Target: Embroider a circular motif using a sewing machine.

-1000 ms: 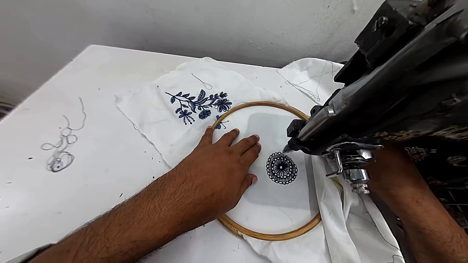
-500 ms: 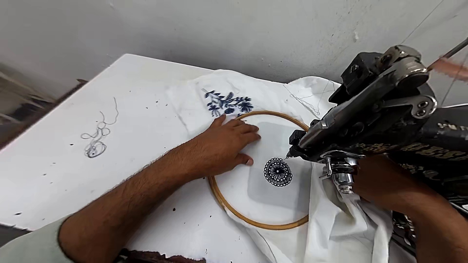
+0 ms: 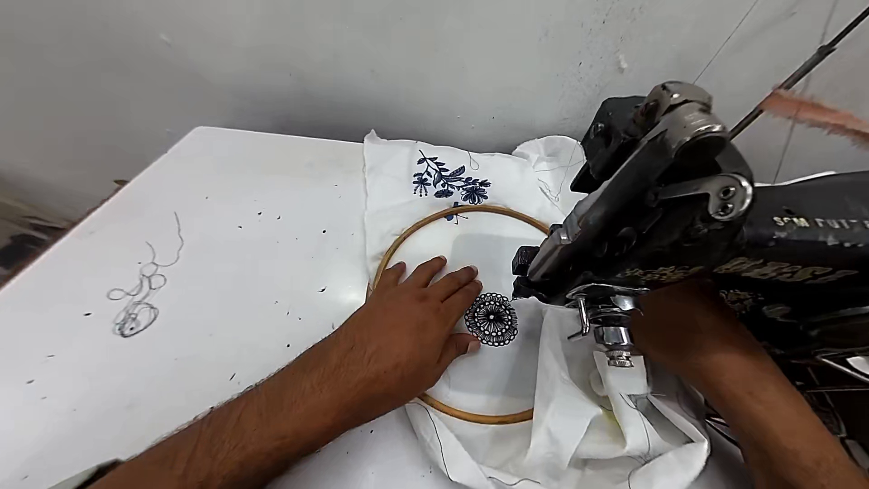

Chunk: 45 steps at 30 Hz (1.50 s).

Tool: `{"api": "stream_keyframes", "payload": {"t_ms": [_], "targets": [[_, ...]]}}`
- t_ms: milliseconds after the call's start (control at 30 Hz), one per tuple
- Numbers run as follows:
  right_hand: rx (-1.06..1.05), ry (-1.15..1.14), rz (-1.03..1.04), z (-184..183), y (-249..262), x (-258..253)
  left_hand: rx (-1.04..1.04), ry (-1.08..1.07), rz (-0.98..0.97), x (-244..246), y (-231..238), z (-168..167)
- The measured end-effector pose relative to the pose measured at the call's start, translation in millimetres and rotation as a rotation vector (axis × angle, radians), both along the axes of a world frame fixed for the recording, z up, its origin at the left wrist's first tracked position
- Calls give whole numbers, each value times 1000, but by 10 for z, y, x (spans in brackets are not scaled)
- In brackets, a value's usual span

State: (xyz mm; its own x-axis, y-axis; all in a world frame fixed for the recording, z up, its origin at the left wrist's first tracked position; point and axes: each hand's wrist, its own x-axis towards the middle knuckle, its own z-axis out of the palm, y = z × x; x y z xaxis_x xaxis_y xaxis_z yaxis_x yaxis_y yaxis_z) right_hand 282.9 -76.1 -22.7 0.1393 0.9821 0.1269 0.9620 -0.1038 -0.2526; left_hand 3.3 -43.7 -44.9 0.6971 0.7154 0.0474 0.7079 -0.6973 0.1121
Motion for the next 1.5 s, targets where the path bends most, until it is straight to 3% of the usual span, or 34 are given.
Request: {"api": "stream_keyframes", "payload": {"t_ms": [900,1067,1233,1500], "targets": [[96,72,17,-115,-1,27,-36,40,26,-11,-34,0],[17,66,-15,-60,-17,8,-52,58,26,4,-66,11],[145,98,76,-179,2,46,-74,79,40,-24,-26,41],[25,60,-6,-79,-20,16,-69,80,22,0,-50,39]]}}
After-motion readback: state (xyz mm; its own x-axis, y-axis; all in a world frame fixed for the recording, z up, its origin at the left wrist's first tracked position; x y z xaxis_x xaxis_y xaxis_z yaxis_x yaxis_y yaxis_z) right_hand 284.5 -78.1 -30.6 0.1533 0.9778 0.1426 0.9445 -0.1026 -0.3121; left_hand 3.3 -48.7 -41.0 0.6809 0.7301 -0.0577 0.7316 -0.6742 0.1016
